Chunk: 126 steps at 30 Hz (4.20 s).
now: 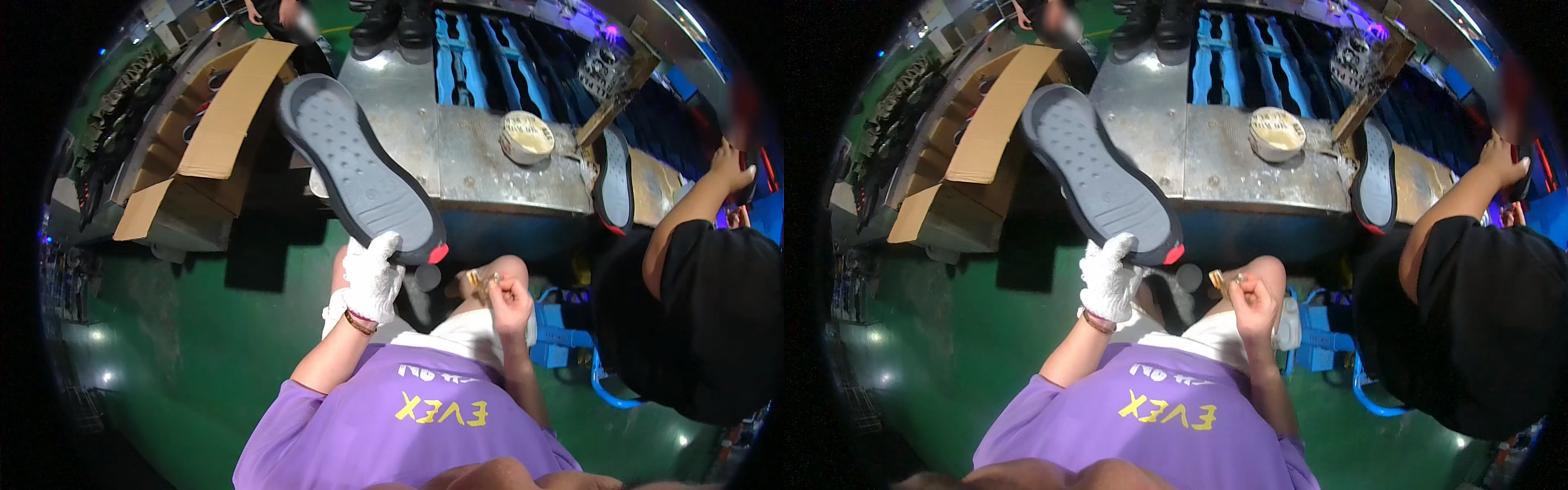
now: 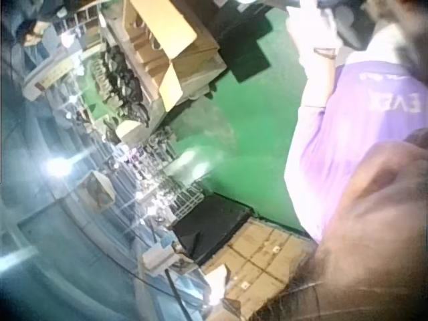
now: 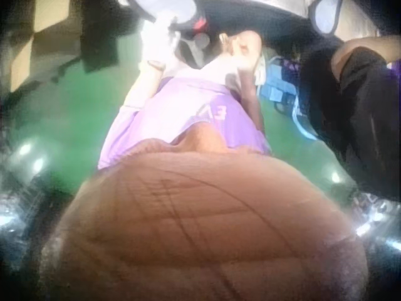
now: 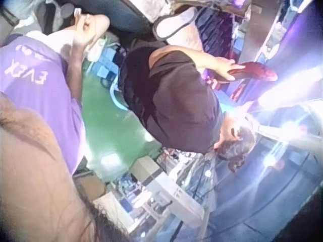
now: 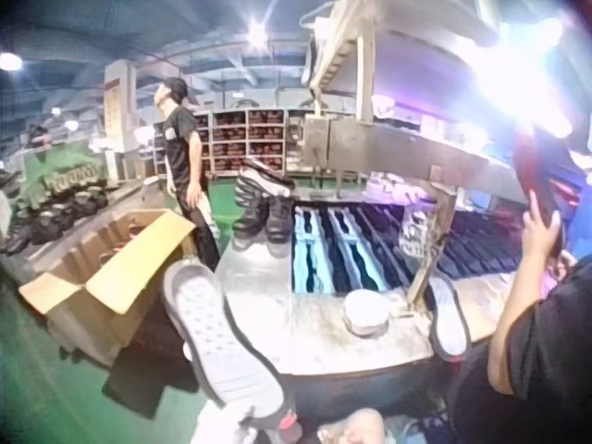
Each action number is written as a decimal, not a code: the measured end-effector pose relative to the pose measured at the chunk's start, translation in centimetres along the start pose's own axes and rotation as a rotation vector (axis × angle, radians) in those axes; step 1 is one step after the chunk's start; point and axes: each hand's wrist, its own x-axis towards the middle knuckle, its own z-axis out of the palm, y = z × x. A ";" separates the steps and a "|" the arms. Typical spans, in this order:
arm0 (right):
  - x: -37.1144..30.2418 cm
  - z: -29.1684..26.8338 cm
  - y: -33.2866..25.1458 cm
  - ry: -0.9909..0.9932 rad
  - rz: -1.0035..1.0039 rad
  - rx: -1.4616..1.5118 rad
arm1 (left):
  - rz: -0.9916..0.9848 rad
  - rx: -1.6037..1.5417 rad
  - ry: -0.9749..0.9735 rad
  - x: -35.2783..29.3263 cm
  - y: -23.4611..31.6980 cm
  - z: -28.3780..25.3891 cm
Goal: The person applies glue to the sole of a shoe using a small brush. They repeatedly dip the brush into a container and spread the adhesive along the edges of the sole, then place the shoe on a metal table.
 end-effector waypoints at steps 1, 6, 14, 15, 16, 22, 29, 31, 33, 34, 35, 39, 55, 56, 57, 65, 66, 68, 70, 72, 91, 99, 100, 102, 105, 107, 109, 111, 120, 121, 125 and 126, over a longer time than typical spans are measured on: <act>0.3 0.7 -2.8 -0.028 -0.166 -0.206 | 0.071 0.118 -0.030 -0.3 -0.1 -0.8; 1.0 4.5 -10.5 -0.123 -0.606 -0.535 | 0.228 0.306 0.027 -2.8 0.7 1.0; 1.2 8.3 -13.1 -0.238 -0.796 -0.727 | 0.167 0.625 0.144 -4.7 0.9 1.3; 1.3 8.4 -13.0 -0.244 -0.807 -0.757 | 0.211 0.641 0.127 -4.7 0.6 1.0; 1.3 8.4 -12.9 -0.249 -0.818 -0.789 | 0.254 0.656 0.109 -4.8 0.4 0.8; 1.1 8.6 -13.3 -0.248 -0.822 -0.976 | 0.161 0.655 0.191 -4.9 -0.2 -1.0; 1.4 8.5 -12.6 -0.203 -0.821 -1.029 | 0.244 0.725 0.242 -4.9 -0.3 0.7; 1.6 8.4 -12.6 -0.194 -0.843 -1.069 | 0.249 0.747 0.209 -4.5 -0.2 0.3; 1.8 8.3 -12.5 -0.192 -0.877 -1.115 | 0.251 0.763 0.208 -4.4 -0.3 0.1; 2.0 8.1 -12.3 -0.193 -0.900 -1.142 | 0.250 0.768 0.222 -4.5 -0.4 0.1; 2.1 8.0 -12.1 -0.194 -0.922 -1.169 | 0.249 0.773 0.236 -4.5 -0.4 0.1; 2.3 7.6 -12.5 -0.167 -0.877 -1.123 | 0.206 0.632 0.177 -4.4 -0.1 0.7; 3.5 6.8 -12.3 -0.579 -0.779 -0.834 | 0.155 0.589 0.094 -4.0 -0.3 0.4; 3.7 6.7 -12.4 -0.607 -0.802 -0.818 | 0.151 0.546 0.083 -4.0 -0.3 0.5; 3.8 6.6 -12.5 -0.634 -0.831 -0.802 | 0.130 0.518 0.085 -4.0 -0.2 0.6; 2.6 5.3 -10.7 -0.544 -0.758 -0.612 | 0.042 0.420 0.129 -4.1 0.7 1.7; 2.5 5.2 -10.7 -0.485 -0.768 -0.592 | 0.059 0.433 0.125 -4.0 0.6 1.6; 2.3 5.7 -10.7 -0.474 -0.748 -0.592 | 0.161 0.501 0.064 -3.7 -0.3 -0.1; 2.2 6.0 -10.3 -0.459 -0.748 -0.605 | 0.182 0.521 0.092 -3.7 -0.4 -0.5; 2.0 6.0 -10.2 -0.407 -0.697 -0.631 | 0.197 0.539 0.128 -3.9 -0.4 -0.3; 2.8 5.8 -10.1 -0.393 -0.776 -0.735 | 0.214 0.616 0.140 -4.3 -0.2 0.6; 1.3 5.7 -9.8 -0.506 -0.888 -0.681 | 0.177 0.584 0.077 -3.6 0.0 -0.4; 1.1 5.6 -9.5 -0.519 -0.884 -0.673 | 0.184 0.565 0.070 -3.5 0.0 -0.5; 0.9 5.3 -9.5 -0.483 -0.877 -0.657 | 0.194 0.506 0.075 -3.3 -0.1 -0.7; 1.0 5.2 -10.1 -0.364 -0.884 -0.622 | 0.194 0.416 0.118 -3.2 -0.5 -1.0; 1.0 5.4 -9.8 -0.378 -0.866 -0.618 | 0.184 0.393 0.152 -3.5 -0.7 -1.0; 0.9 5.7 -9.7 -0.373 -0.852 -0.641 | 0.232 0.425 0.123 -3.5 -1.1 -1.6; 1.0 5.5 -9.4 -0.308 -0.865 -0.665 | 0.253 0.466 0.119 -3.8 -1.0 -1.6; 1.9 4.6 -8.7 -0.208 -0.898 -0.671 | 0.282 0.744 0.182 -3.8 -1.1 -2.3; 1.8 4.6 -8.9 -0.225 -0.902 -0.669 | 0.272 0.726 0.185 -3.8 -1.1 -2.3; 2.0 5.0 -9.1 -0.301 -0.872 -0.700 | 0.251 0.628 0.208 -4.0 -1.2 -1.8; 2.1 5.0 -9.2 -0.324 -0.864 -0.711 | 0.262 0.675 0.206 -4.0 -1.1 -1.6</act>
